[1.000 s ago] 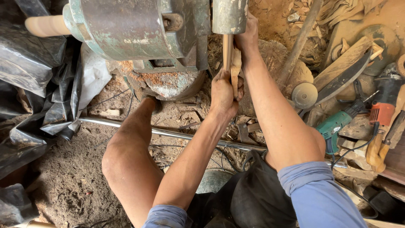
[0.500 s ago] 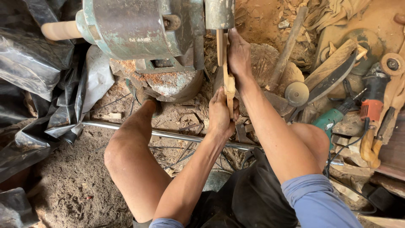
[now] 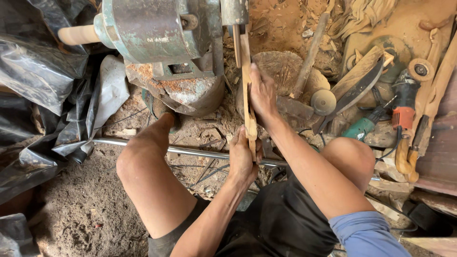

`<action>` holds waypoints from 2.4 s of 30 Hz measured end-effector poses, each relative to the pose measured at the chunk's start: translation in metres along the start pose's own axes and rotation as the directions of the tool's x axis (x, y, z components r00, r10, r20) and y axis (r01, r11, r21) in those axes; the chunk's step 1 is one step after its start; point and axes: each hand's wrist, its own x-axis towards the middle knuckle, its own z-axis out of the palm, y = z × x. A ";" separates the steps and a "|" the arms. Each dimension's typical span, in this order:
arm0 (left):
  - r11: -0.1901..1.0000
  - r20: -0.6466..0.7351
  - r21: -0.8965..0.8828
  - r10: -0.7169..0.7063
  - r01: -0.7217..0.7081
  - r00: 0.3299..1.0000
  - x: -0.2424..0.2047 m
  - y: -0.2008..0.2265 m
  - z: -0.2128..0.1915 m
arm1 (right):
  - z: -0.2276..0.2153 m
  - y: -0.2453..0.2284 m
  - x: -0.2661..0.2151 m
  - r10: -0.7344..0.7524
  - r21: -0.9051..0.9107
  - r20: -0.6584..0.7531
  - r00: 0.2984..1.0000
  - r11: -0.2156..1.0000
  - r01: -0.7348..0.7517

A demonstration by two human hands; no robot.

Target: The person uses a bench grinder to shape and smooth a piece of wood. They hold the wood with both hands and repeatedly press it against the rotating grinding wheel, turning and repositioning the wood to work different edges and surfaces.

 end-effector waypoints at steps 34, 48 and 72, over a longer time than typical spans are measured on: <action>0.999 0.021 -0.015 -0.045 0.045 0.999 -0.110 -0.044 -0.042 | -0.043 -0.020 -0.137 0.088 -0.072 0.147 0.985 0.994 -0.078; 0.296 0.233 0.895 0.328 -0.334 0.915 -0.101 -0.005 -0.075 | -0.105 -0.040 -0.134 0.294 0.680 0.336 0.895 0.582 -0.447; 0.971 0.433 -0.108 -0.146 0.211 0.889 -0.121 0.058 0.042 | -0.100 -0.017 -0.025 0.135 0.633 0.494 0.859 0.621 -0.462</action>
